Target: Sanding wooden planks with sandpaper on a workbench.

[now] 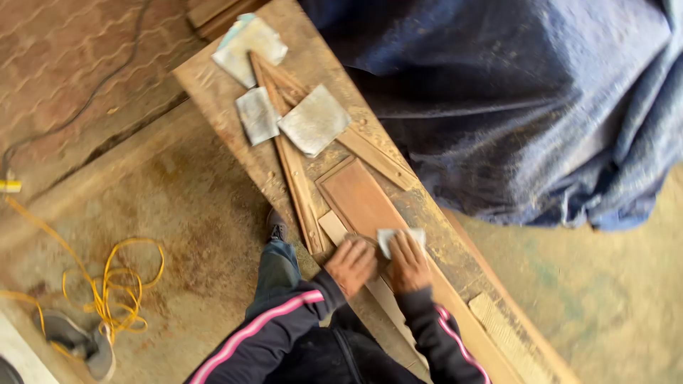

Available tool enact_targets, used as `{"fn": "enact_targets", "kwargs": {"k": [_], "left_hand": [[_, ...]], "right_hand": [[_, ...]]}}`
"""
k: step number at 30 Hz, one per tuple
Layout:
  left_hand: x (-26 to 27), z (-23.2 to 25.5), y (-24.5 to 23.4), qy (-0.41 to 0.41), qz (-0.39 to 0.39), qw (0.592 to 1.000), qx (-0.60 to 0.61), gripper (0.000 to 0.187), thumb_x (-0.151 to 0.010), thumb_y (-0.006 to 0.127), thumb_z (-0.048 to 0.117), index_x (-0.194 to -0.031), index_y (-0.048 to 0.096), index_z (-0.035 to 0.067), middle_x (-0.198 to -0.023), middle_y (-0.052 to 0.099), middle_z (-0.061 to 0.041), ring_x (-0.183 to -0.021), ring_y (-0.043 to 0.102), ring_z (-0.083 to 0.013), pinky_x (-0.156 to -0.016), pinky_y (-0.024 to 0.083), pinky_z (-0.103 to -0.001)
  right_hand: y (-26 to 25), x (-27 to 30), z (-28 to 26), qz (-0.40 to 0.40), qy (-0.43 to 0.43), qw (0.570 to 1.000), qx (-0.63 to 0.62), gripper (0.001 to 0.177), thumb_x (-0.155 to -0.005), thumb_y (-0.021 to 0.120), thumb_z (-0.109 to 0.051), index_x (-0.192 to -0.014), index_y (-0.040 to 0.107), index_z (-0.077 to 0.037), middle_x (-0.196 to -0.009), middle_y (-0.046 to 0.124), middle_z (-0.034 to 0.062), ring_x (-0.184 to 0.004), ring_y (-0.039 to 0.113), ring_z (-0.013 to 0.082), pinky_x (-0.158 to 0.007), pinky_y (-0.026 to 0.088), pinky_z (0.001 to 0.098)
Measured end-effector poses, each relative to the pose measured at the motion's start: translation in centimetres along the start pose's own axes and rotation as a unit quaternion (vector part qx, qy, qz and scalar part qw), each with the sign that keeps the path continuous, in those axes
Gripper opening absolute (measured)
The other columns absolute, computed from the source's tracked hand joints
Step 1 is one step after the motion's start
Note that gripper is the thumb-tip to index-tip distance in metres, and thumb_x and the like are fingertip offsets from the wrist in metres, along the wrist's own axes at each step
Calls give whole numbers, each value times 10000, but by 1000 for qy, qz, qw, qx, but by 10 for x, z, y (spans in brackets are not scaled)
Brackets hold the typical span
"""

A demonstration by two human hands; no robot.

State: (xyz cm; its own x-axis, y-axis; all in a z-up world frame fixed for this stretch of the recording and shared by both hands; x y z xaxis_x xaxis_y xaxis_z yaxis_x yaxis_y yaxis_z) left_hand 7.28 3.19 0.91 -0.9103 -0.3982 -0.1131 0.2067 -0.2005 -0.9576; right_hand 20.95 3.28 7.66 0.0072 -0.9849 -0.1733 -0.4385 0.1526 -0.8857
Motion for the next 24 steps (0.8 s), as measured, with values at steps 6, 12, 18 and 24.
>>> {"fn": "enact_targets", "kwargs": {"k": [6, 12, 18, 24], "left_hand": [[-5, -125, -80, 105, 47, 993, 16, 459, -941, 536, 190, -1370, 623, 53, -1475, 566, -174, -1364, 518, -391, -1178, 353, -587], [-11, -179, -109, 250, 37, 964, 88, 450, -930, 529, 208, -1338, 614, 37, -1485, 546, -163, -1390, 496, -383, -1167, 358, -598], [-26, -182, -121, 328, 2, 938, 114, 486, -906, 522, 198, -1353, 595, 21, -1491, 544, -213, -1392, 506, -367, -1156, 342, -552], [-30, -192, -123, 401, 23, 903, 155, 423, -942, 549, 181, -1327, 609, 16, -1461, 571, -233, -1379, 537, -368, -1180, 367, -523]], "right_hand": [[-28, 134, 17, 95, 289, 947, 105, 516, -801, 500, 120, -1287, 647, 28, -1400, 611, 238, -1383, 539, 393, -1172, 422, 477], [13, 60, 6, 282, 420, 852, 137, 417, -854, 534, 97, -1233, 691, 23, -1311, 676, 261, -1283, 609, 458, -1141, 462, 489], [61, -120, -45, 190, 321, 926, 49, 524, -764, 611, 22, -1281, 658, -48, -1400, 618, 151, -1351, 552, 368, -1140, 441, 465], [27, 51, -16, 249, 471, 829, 167, 465, -878, 558, 110, -1315, 658, -11, -1427, 623, 195, -1373, 553, 377, -1146, 432, 494]]}}
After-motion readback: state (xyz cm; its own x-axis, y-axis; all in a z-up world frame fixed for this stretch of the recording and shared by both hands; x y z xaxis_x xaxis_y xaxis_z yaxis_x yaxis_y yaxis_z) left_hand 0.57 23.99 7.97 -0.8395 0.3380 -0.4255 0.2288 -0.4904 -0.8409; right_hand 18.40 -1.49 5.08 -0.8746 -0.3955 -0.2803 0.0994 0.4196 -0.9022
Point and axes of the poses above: each hand's wrist, its own x-axis away from the middle knuckle, its own y-axis out of the palm, z = x × y, the point moved 8 cm from there along -x, towards the middle knuckle
